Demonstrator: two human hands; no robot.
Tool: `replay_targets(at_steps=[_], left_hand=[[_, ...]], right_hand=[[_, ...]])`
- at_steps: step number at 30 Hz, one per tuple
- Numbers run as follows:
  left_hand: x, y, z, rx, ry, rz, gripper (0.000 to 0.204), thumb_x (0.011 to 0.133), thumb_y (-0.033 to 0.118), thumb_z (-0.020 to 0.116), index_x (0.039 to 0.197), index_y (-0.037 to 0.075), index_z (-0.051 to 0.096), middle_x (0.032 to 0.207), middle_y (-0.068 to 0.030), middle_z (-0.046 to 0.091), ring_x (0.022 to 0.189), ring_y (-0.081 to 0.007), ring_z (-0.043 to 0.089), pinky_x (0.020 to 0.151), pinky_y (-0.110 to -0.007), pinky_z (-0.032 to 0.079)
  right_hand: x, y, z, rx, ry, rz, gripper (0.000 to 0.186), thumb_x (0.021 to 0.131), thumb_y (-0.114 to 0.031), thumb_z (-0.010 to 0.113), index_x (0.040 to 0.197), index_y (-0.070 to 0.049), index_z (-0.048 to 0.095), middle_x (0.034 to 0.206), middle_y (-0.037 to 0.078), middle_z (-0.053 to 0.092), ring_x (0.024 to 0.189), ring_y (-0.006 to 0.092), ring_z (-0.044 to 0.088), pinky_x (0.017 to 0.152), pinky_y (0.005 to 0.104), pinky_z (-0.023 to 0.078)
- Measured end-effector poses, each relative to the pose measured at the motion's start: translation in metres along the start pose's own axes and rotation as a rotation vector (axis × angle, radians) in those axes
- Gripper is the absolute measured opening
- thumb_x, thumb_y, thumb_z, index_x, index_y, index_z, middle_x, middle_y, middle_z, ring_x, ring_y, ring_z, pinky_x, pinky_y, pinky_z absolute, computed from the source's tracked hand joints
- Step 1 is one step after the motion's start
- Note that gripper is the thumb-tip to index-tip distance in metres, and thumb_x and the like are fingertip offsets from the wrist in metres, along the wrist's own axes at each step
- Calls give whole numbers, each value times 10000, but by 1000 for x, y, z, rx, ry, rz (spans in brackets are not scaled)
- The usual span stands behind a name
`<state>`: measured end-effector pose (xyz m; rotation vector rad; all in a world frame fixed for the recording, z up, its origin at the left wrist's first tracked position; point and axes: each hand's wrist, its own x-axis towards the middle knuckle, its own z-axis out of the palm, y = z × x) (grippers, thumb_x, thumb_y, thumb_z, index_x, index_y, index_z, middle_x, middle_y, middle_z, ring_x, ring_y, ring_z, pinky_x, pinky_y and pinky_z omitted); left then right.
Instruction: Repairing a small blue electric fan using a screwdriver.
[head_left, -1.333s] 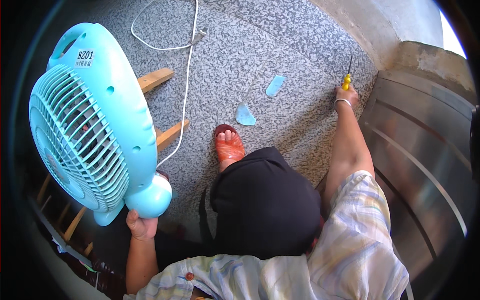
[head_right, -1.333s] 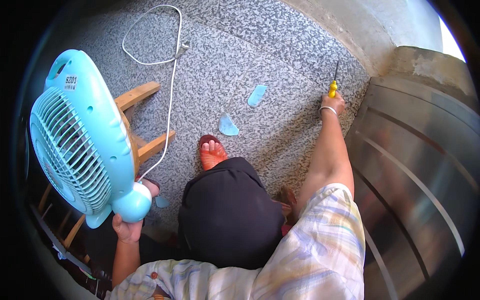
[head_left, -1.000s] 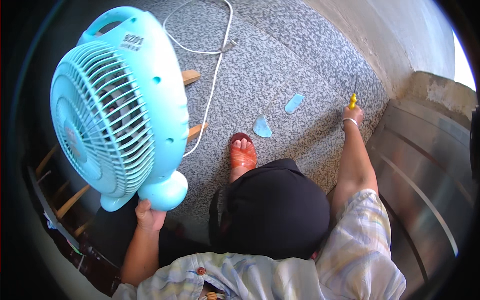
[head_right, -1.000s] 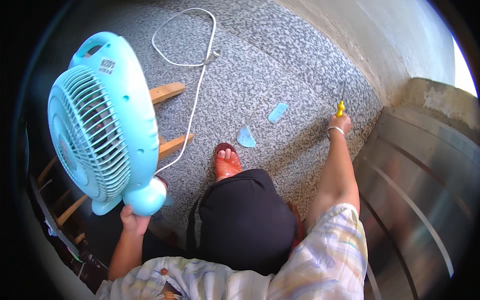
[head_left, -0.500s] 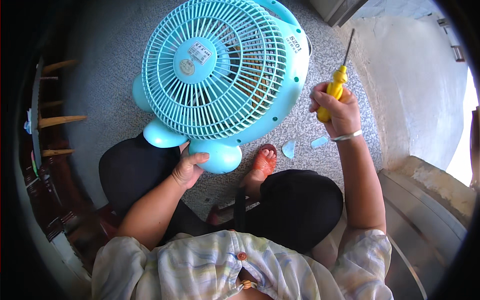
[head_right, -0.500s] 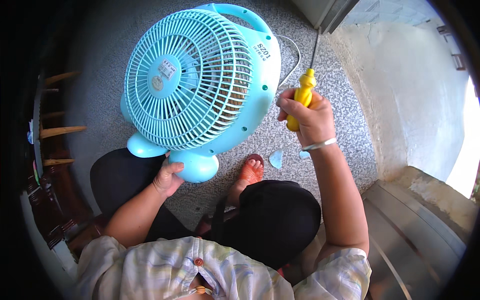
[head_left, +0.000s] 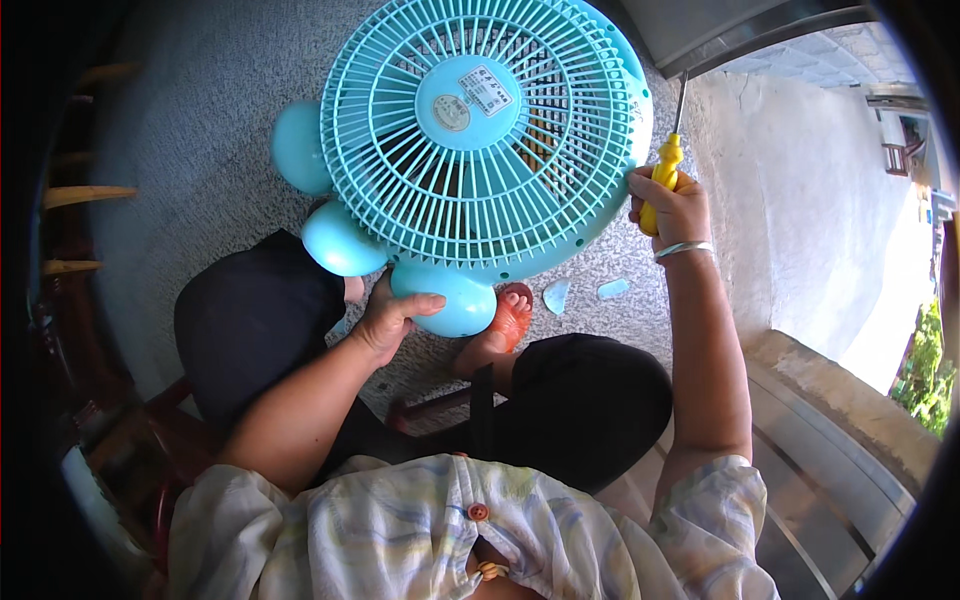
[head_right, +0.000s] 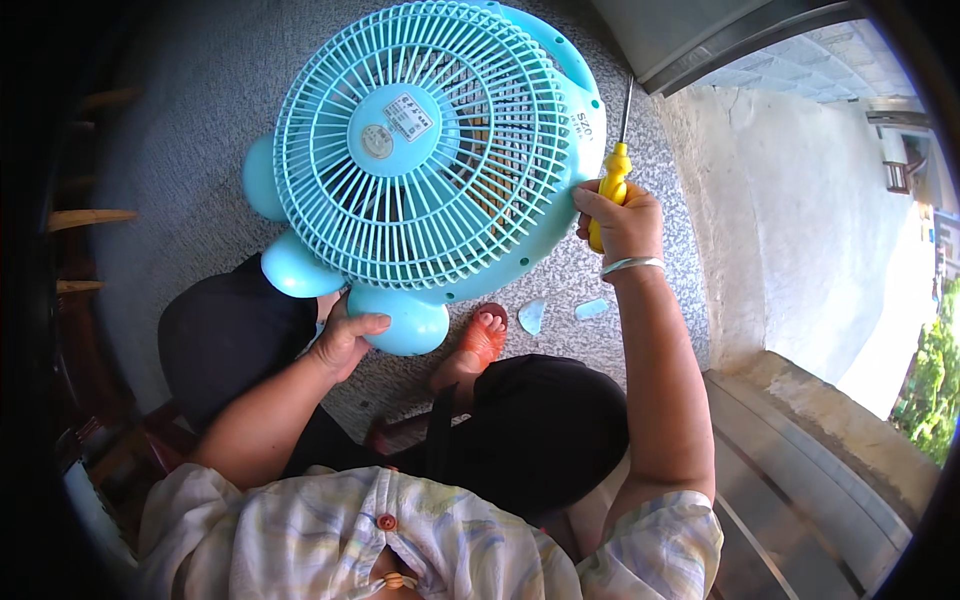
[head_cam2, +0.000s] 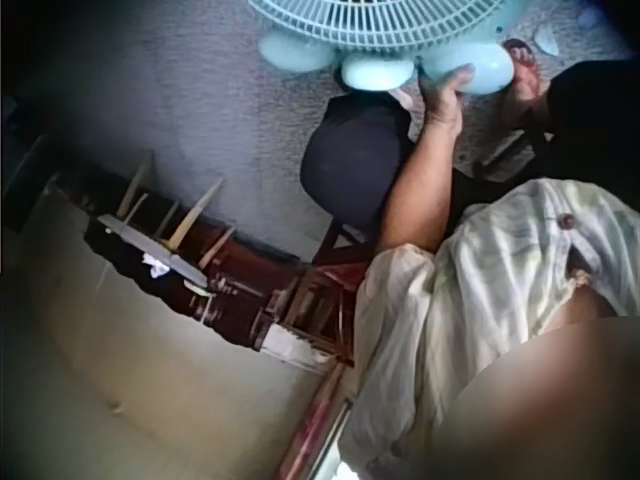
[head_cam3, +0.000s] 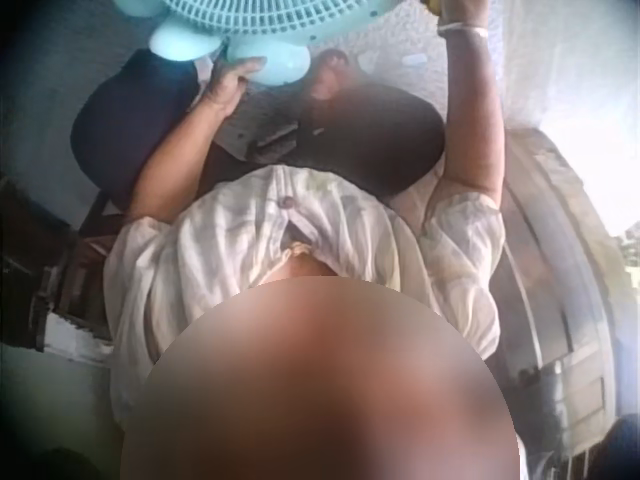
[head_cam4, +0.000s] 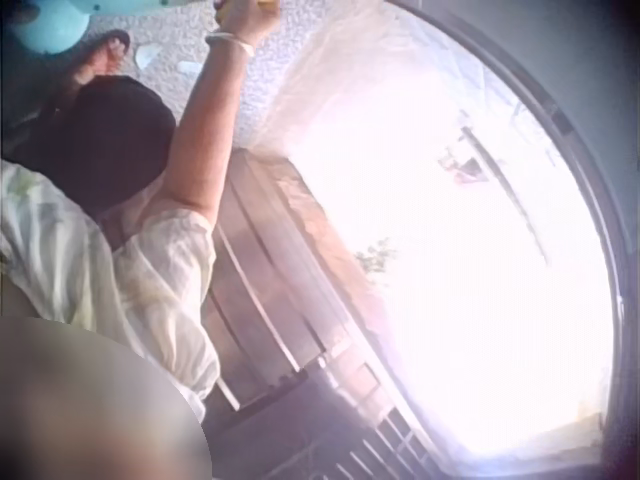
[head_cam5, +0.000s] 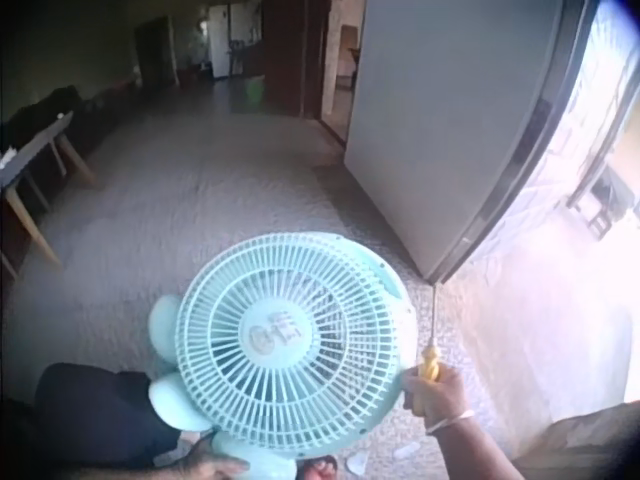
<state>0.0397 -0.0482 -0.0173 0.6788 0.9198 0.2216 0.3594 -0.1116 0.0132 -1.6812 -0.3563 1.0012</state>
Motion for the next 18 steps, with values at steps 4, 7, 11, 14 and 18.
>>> replay_targets(at_steps=[4,7,11,14,18], left_hand=[[1,-1,0,1,5,5,631,607,225,717,1158,41,468,1048,-71,555,994,-194,529,885,-352,414],[0,2,2,1,5,-3,628,607,224,716,1155,41,470,1049,-71,553,993,-194,529,886,-352,413],[1,1,1,-1,8,-20,632,601,221,715,1155,42,469,1054,-74,550,992,-197,528,886,-356,411],[2,2,-1,-9,6,-52,641,597,219,713,1160,40,463,1059,-77,548,998,-204,524,886,-362,409],[-1,-1,-5,2,29,-38,697,593,220,711,1201,36,425,1077,-81,535,1029,-220,504,903,-381,397]], right_hand=[[0,-1,0,-18,25,6,129,728,-25,662,817,37,591,625,63,545,497,134,513,459,251,443],[-1,0,2,9,34,9,128,729,-23,661,817,38,591,628,64,545,500,135,514,463,252,443],[-2,1,-1,83,20,5,125,724,-8,658,820,49,601,627,67,558,485,135,520,463,251,455],[-5,2,-9,140,53,-1,118,726,-5,653,817,39,592,641,64,556,493,134,521,476,255,460],[-18,28,-38,208,126,-22,92,730,-6,640,791,17,576,659,59,553,506,135,530,477,251,453]])
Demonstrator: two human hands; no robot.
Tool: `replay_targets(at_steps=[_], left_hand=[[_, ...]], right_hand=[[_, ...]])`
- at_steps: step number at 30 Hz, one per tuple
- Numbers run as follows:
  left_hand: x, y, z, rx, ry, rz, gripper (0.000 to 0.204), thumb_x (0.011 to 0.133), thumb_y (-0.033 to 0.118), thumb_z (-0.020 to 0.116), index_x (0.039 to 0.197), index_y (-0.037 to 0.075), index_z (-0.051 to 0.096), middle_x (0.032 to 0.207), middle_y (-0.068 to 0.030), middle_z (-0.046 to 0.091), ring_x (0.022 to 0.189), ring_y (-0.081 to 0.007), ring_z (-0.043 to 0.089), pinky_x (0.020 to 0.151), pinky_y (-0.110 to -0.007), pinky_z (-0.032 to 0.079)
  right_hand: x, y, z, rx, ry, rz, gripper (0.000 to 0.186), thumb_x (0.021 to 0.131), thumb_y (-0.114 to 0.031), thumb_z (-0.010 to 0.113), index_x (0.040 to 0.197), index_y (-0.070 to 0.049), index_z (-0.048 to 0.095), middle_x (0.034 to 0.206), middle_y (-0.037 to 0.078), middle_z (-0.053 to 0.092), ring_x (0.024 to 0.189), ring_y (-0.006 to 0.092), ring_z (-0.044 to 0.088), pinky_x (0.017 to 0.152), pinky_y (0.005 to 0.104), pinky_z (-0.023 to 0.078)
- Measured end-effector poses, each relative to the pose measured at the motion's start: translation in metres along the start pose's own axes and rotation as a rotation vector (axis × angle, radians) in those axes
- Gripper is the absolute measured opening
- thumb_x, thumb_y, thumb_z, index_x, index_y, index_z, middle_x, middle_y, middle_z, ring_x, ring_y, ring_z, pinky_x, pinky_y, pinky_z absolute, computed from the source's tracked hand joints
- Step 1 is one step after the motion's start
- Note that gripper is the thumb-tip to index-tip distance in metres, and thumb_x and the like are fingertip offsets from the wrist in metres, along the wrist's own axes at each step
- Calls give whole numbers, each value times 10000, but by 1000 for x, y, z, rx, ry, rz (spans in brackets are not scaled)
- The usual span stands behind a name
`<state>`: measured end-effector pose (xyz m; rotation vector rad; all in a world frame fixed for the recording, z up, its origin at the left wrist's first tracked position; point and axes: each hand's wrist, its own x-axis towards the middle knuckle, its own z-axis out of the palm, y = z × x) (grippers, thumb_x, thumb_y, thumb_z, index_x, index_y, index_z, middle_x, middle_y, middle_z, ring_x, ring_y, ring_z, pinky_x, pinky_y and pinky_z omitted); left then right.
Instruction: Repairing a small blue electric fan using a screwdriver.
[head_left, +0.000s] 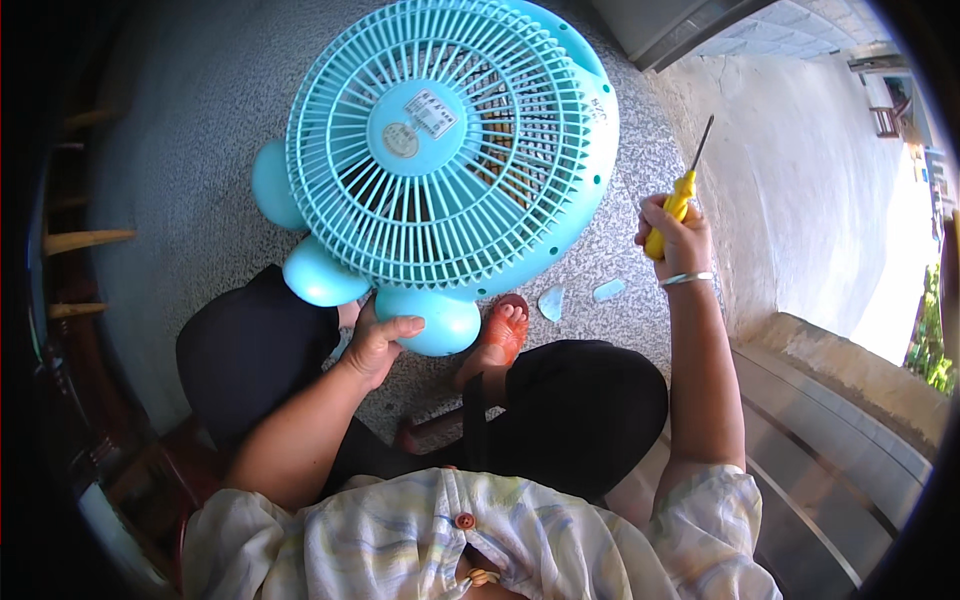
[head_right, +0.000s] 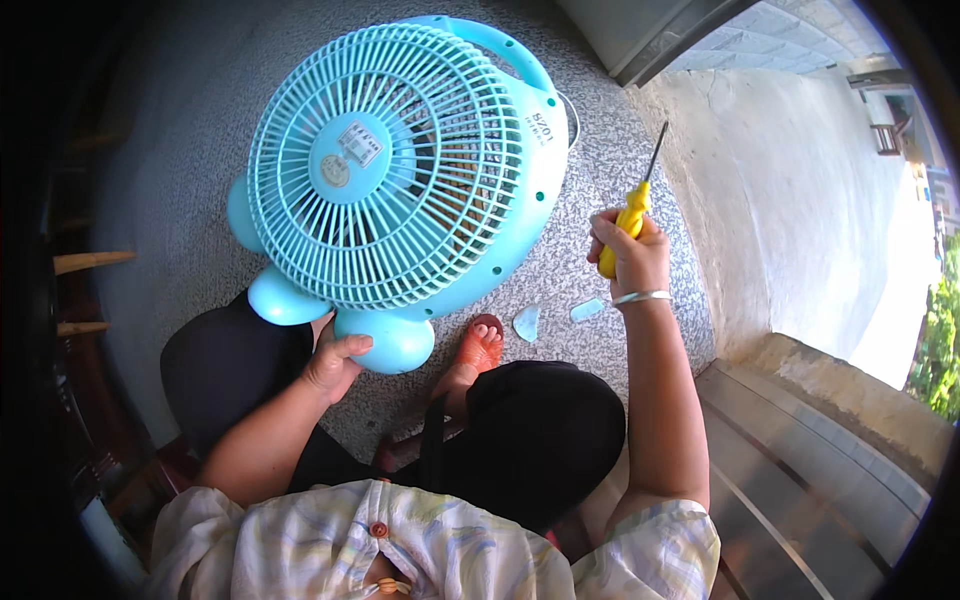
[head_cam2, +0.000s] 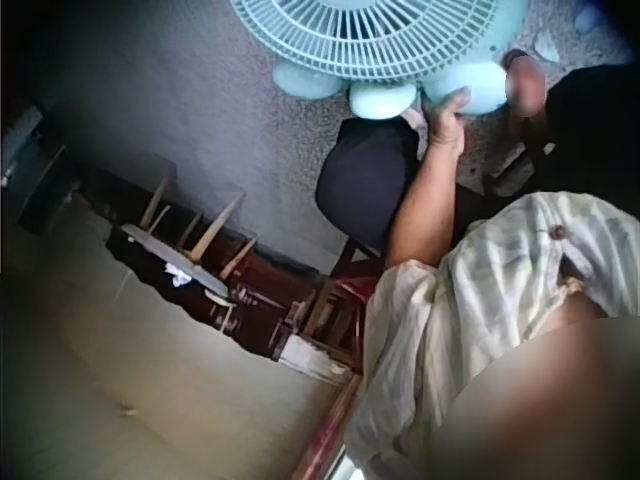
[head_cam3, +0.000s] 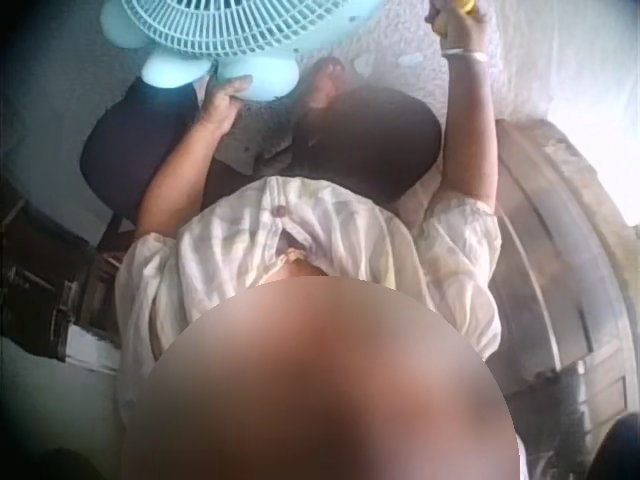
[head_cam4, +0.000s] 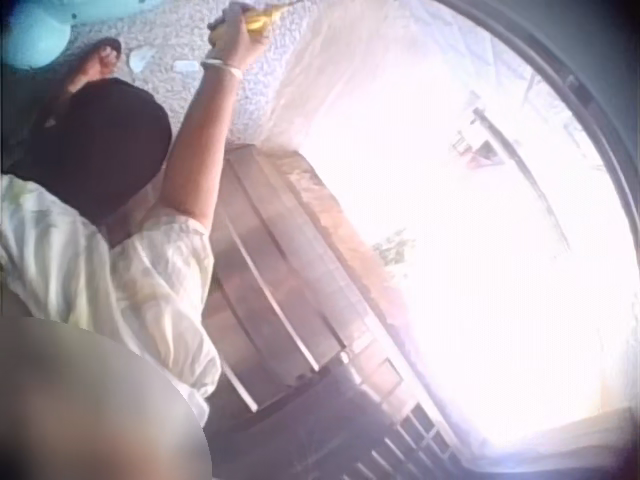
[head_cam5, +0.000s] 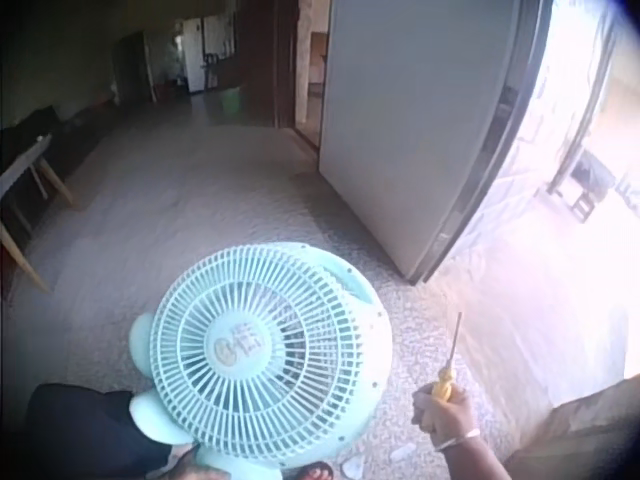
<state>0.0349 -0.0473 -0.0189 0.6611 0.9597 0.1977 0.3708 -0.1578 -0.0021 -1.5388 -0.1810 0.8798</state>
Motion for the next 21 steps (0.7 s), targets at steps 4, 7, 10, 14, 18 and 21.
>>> replay_targets(at_steps=[4,7,10,14,18,21], left_hand=[[3,-2,7,45,0,-3,773,579,256,721,1249,81,378,1137,-76,499,1068,-232,489,923,-408,391],[4,-3,8,41,6,83,781,589,269,715,1264,89,365,1158,-69,488,1082,-232,479,939,-406,373],[3,-8,-7,49,21,9,770,609,299,702,1265,57,380,1189,-66,488,1116,-234,465,962,-409,355],[3,-7,-7,76,44,-22,780,609,305,713,1269,58,379,1209,-67,483,1131,-238,459,976,-414,351],[4,-8,-4,98,38,-38,789,616,315,715,1279,61,370,1238,-67,469,1155,-246,446,997,-424,336],[-2,-4,-4,134,81,-45,815,611,321,711,1293,61,350,1228,-71,463,1134,-241,454,957,-416,370]], right_hand=[[-12,76,-72,-100,179,10,121,723,-56,676,745,-18,563,580,26,535,459,111,510,439,229,408],[-33,154,-107,-201,368,140,144,732,-91,691,730,-50,553,542,16,525,432,102,489,425,224,387],[-60,245,-130,-145,518,225,143,727,-99,692,697,-39,565,576,18,555,455,95,507,438,222,394],[-104,319,-145,-240,545,468,102,658,-117,683,718,-41,650,570,24,581,492,90,542,481,236,440],[-125,369,-145,-315,683,455,163,673,-169,679,780,-47,668,630,78,625,552,162,600,558,302,478],[-119,359,-122,-538,673,440,200,675,-206,683,802,-52,667,685,118,640,614,216,623,598,328,483]])
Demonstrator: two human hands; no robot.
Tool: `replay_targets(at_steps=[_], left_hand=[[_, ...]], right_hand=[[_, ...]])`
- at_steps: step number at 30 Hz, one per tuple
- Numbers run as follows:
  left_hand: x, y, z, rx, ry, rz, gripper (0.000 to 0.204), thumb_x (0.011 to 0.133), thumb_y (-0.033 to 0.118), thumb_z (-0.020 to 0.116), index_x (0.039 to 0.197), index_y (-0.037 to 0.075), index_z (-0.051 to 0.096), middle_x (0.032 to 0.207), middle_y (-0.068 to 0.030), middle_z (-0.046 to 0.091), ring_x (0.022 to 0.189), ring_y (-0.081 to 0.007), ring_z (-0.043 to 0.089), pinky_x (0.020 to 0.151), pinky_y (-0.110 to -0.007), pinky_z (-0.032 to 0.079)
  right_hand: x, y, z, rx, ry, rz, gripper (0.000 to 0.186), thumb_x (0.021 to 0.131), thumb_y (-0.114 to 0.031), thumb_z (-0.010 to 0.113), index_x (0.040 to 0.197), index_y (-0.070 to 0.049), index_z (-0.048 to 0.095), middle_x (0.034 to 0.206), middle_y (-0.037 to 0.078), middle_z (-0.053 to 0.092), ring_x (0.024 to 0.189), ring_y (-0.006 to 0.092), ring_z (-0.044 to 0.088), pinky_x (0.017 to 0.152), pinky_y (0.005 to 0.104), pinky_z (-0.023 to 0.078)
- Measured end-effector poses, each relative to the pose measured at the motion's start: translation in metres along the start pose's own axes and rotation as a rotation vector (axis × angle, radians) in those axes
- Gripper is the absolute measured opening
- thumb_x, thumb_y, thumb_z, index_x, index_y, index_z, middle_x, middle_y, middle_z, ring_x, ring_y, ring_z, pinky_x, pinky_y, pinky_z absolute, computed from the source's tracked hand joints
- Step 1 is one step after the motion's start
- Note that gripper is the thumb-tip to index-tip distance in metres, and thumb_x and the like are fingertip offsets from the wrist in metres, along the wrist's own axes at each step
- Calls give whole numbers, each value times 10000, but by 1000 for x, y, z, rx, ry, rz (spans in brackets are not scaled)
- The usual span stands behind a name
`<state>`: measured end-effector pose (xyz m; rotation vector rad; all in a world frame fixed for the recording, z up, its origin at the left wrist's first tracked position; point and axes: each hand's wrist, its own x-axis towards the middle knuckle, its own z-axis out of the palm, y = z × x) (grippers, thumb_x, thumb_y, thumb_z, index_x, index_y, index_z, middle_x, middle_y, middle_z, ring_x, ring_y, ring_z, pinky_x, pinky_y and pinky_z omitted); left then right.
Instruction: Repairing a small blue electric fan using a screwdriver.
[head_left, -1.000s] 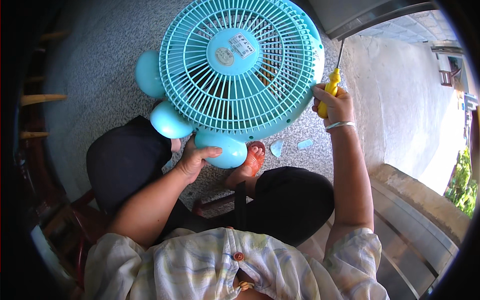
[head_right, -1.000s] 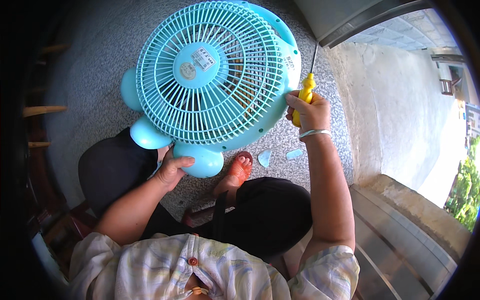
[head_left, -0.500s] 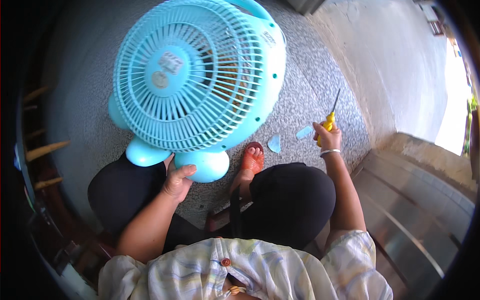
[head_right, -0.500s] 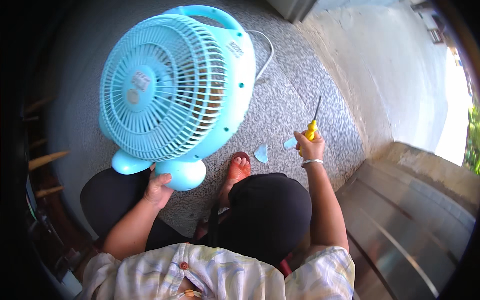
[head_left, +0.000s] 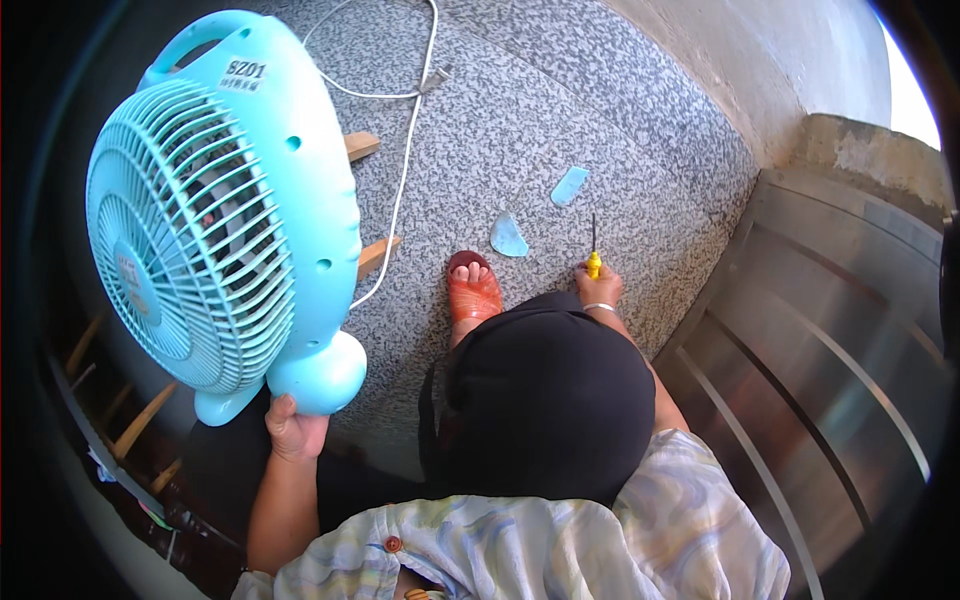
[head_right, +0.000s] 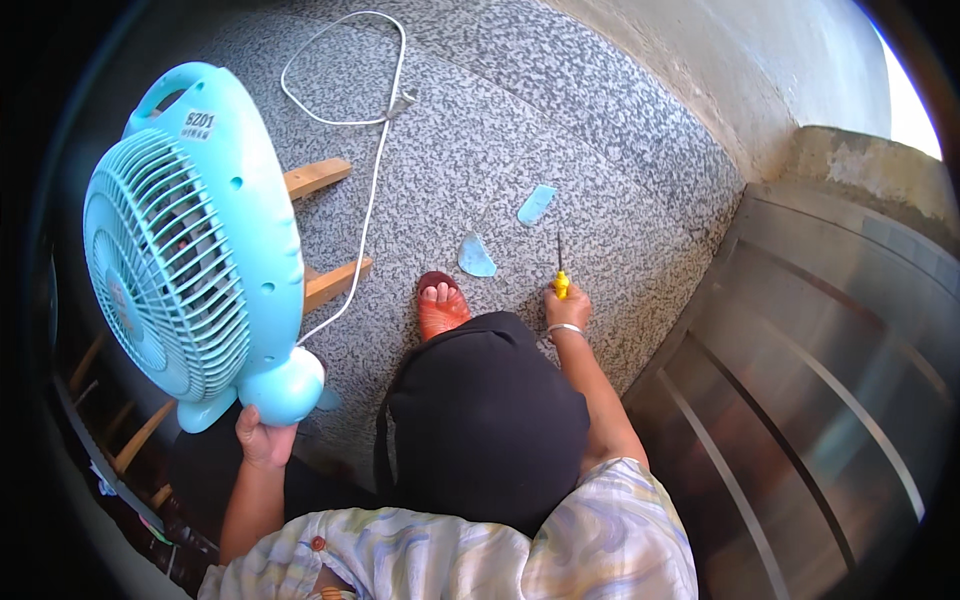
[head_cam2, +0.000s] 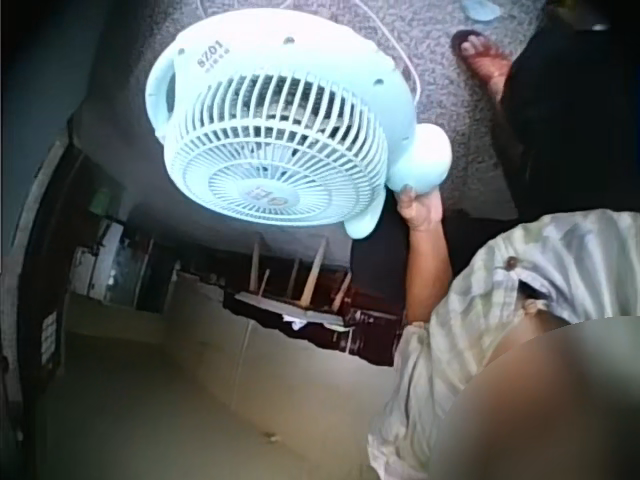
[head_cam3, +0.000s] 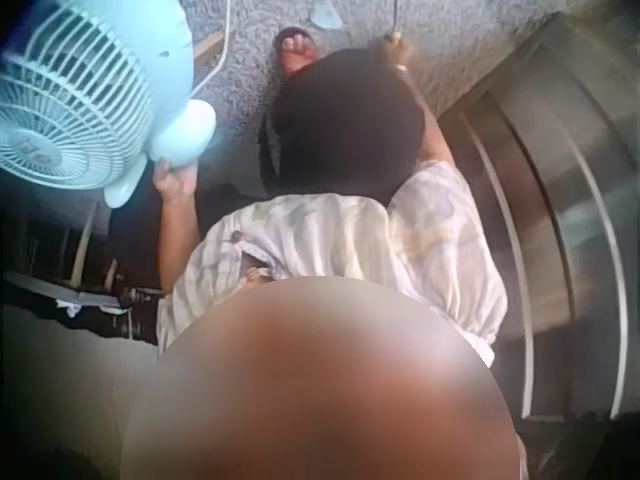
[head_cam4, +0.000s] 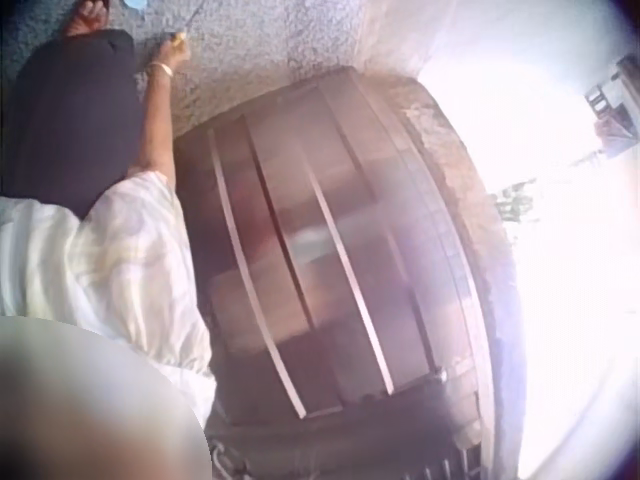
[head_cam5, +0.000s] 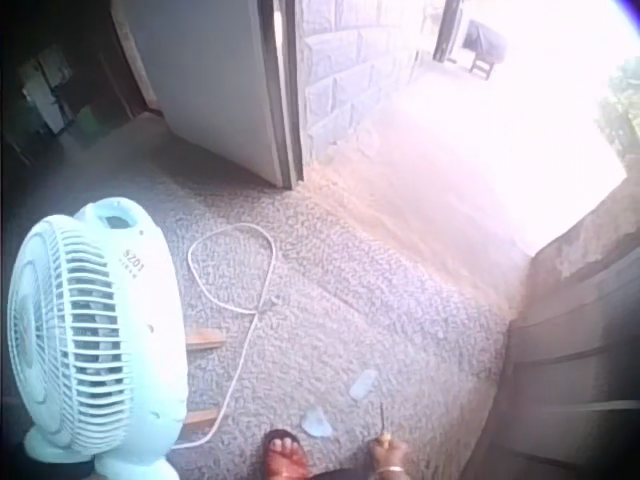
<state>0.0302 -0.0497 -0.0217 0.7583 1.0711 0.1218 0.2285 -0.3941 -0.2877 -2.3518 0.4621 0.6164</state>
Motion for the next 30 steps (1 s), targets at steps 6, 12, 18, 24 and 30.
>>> replay_targets(at_steps=[6,12,18,24,30], left_hand=[[2,0,7,16,-17,-1,795,622,322,703,1293,70,357,1237,-63,463,1135,-240,461,964,-416,373],[0,4,1,1,-1,-27,789,626,319,700,1294,73,359,1237,-70,466,1138,-250,460,967,-425,371],[-3,3,-2,-41,42,-15,788,586,256,696,1280,55,380,1234,-82,474,1143,-256,454,976,-433,355],[2,2,15,-97,-56,-64,770,578,227,715,1256,46,397,1191,-88,493,1111,-247,467,955,-413,365],[0,0,8,-144,-60,13,761,575,212,716,1245,55,391,1156,-78,504,1094,-241,471,931,-417,383]], right_hand=[[-1,-3,7,-97,25,-166,217,663,-230,699,713,-38,610,668,172,601,641,339,589,619,404,474],[-15,-25,16,-112,-127,-355,213,680,-240,701,748,-63,605,739,145,596,689,346,581,620,425,468],[-9,-49,36,-277,-48,-503,214,711,-233,681,824,-69,603,836,135,600,712,340,589,605,431,473],[5,-18,33,-429,-48,-665,233,729,-259,663,705,-65,537,704,148,579,607,354,576,515,451,455],[25,-120,-3,158,-259,-333,145,729,-108,617,752,25,562,669,152,614,517,230,602,504,338,486]])
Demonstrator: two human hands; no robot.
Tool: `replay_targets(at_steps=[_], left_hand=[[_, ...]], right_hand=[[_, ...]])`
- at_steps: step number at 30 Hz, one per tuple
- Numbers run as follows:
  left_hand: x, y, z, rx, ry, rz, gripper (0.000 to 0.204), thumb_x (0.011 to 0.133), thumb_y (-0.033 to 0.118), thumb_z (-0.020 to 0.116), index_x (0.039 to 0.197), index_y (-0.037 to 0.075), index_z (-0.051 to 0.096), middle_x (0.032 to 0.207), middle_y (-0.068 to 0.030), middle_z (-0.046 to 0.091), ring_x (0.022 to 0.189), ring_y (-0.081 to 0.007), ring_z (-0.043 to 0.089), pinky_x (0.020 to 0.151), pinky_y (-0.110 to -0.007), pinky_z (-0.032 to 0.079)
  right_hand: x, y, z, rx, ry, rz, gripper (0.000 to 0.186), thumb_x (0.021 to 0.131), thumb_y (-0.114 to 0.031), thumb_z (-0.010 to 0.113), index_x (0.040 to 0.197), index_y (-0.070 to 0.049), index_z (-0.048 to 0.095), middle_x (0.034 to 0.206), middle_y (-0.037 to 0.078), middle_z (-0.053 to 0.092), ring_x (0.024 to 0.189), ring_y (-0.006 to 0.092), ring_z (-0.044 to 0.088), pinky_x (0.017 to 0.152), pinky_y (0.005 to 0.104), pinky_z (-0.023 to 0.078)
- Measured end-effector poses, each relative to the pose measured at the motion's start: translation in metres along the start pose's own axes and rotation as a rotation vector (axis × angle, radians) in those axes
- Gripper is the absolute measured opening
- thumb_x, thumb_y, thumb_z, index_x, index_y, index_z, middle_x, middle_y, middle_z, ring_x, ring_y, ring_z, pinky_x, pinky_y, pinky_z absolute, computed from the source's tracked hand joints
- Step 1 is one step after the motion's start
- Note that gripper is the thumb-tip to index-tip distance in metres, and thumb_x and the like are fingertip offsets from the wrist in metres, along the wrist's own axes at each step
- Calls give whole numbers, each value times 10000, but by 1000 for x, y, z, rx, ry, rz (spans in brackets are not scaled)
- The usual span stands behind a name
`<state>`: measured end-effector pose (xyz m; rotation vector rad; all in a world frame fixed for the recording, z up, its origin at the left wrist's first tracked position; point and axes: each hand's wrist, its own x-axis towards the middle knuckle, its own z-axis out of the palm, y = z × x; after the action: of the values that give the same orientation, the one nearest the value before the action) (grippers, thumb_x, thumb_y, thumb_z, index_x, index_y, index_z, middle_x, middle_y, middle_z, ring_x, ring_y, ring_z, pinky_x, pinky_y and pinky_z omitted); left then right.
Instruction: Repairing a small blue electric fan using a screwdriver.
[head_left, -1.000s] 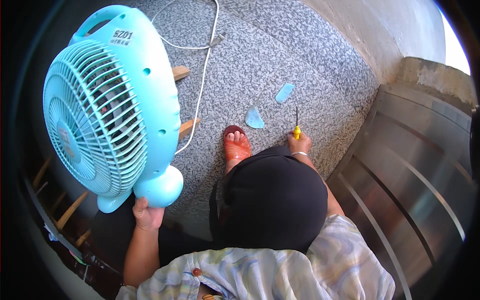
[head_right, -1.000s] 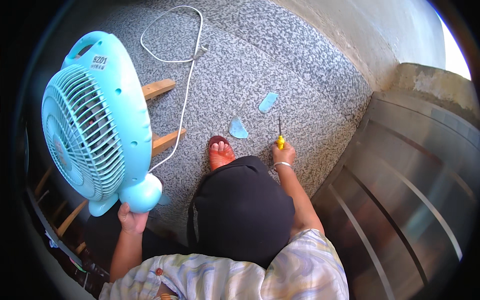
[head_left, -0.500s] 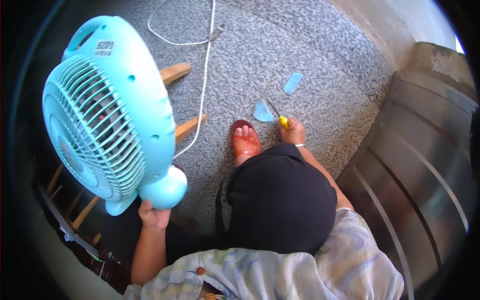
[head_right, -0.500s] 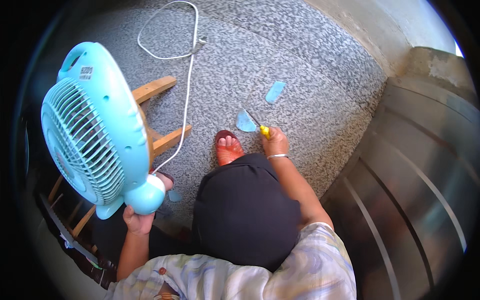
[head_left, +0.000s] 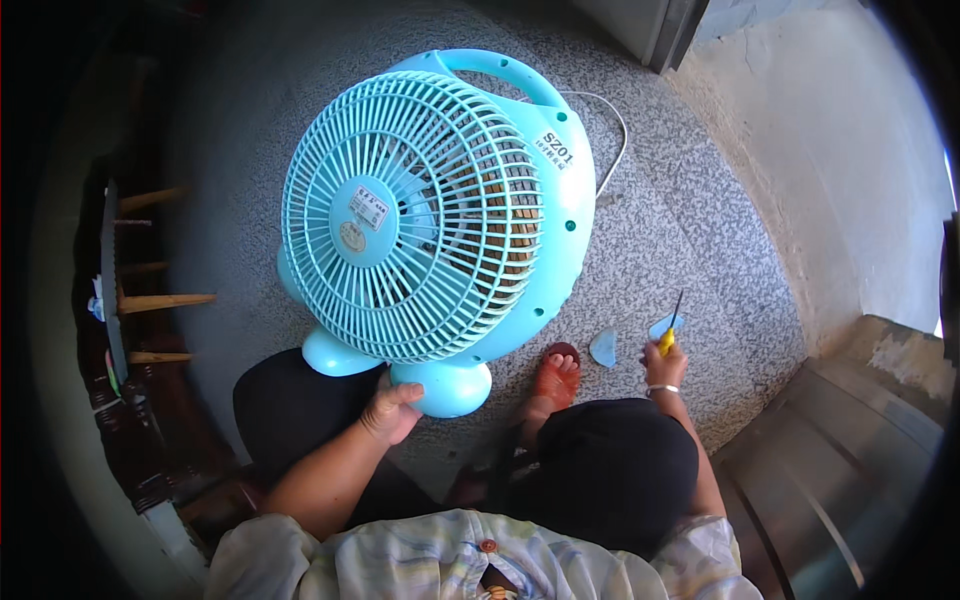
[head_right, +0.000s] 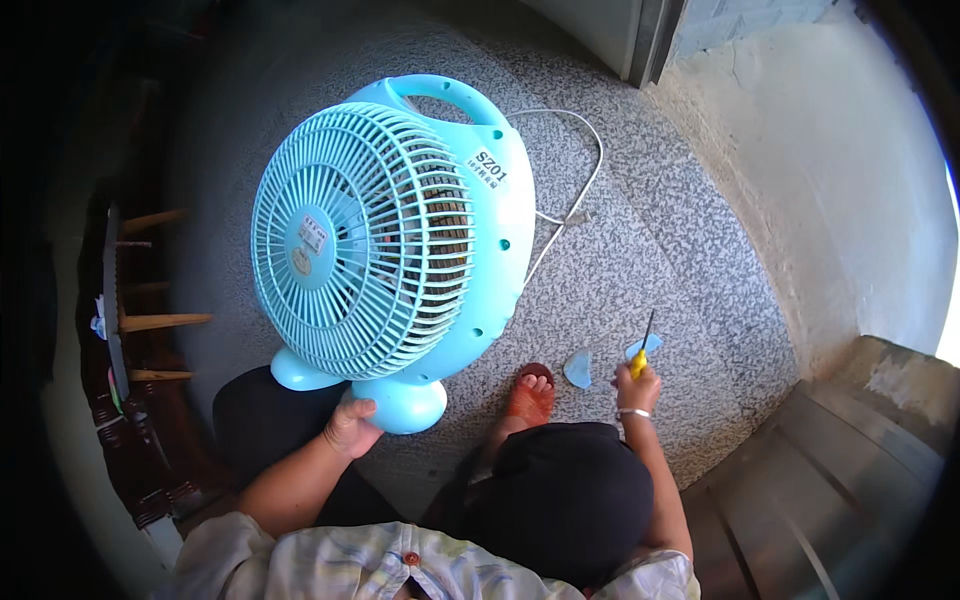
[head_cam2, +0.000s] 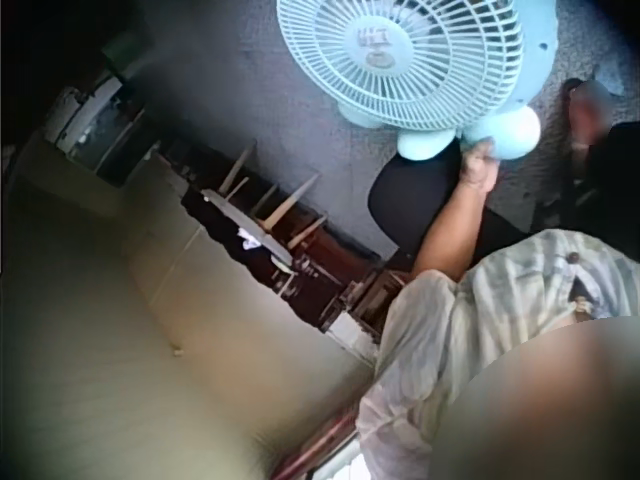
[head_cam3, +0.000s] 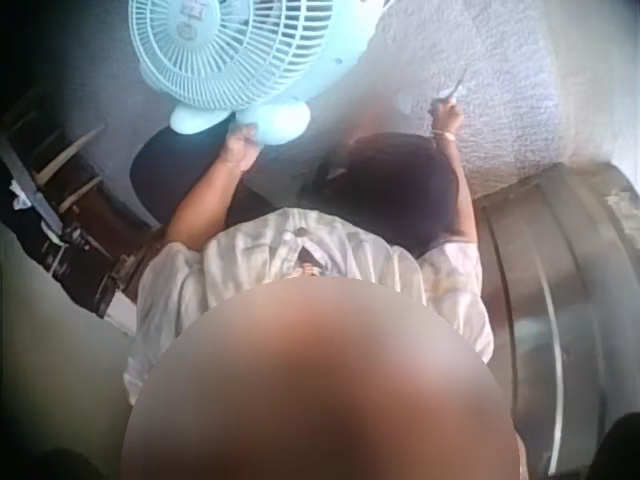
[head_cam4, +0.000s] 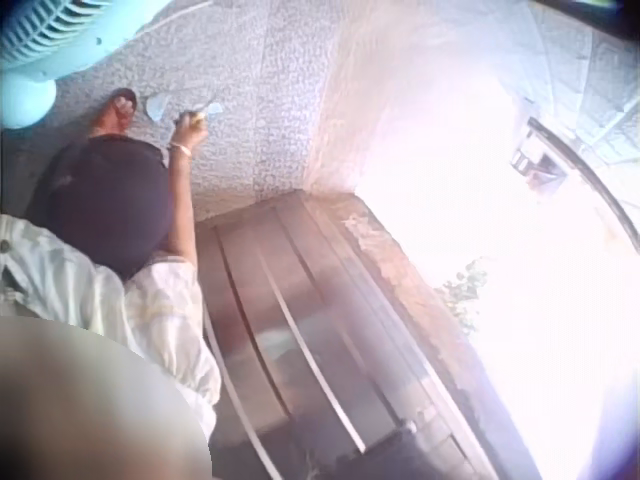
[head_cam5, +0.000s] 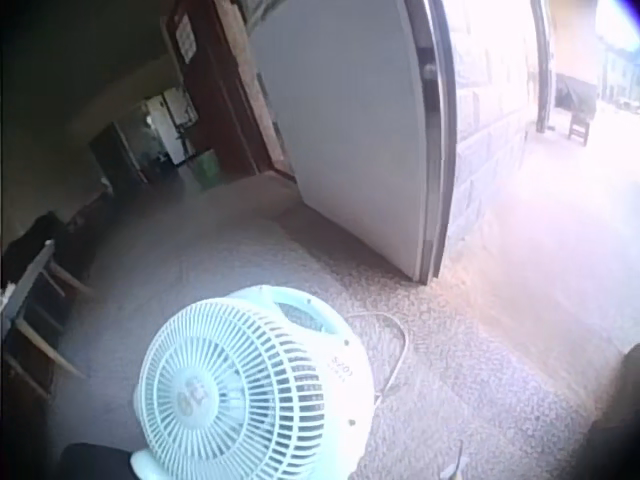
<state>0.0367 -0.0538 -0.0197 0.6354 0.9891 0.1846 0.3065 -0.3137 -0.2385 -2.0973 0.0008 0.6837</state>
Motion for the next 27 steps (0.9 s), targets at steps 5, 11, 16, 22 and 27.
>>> replay_targets(at_steps=[5,11,16,22,27], left_hand=[[2,-2,-3,-31,17,49,739,564,193,722,1220,73,403,1107,-83,521,1042,-233,502,903,-410,412],[2,6,10,-21,-2,74,696,576,189,719,1195,53,431,1087,-82,542,1021,-228,518,894,-402,418],[4,0,2,-18,-8,61,676,582,197,727,1180,47,450,1076,-73,546,1012,-216,521,890,-393,413],[3,1,-2,-38,-19,20,680,585,215,736,1175,38,450,1065,-78,547,999,-214,529,879,-379,424],[4,1,0,-18,-2,35,680,583,219,738,1170,31,450,1054,-86,549,989,-222,537,866,-367,437]], right_hand=[[22,-250,-25,461,-274,-199,122,753,-65,597,810,40,571,676,91,591,536,131,548,487,242,451],[39,-370,22,327,-403,-445,129,749,-81,651,826,10,601,666,35,565,548,108,526,526,234,429],[42,-380,40,214,-360,-413,137,741,-71,663,836,16,618,674,42,581,548,111,530,544,231,444],[40,-388,47,166,-377,-439,153,730,-76,677,833,21,620,684,45,588,547,105,532,549,233,451],[39,-389,47,65,-324,-436,159,726,-90,689,818,18,617,686,42,588,543,104,529,537,221,444]])
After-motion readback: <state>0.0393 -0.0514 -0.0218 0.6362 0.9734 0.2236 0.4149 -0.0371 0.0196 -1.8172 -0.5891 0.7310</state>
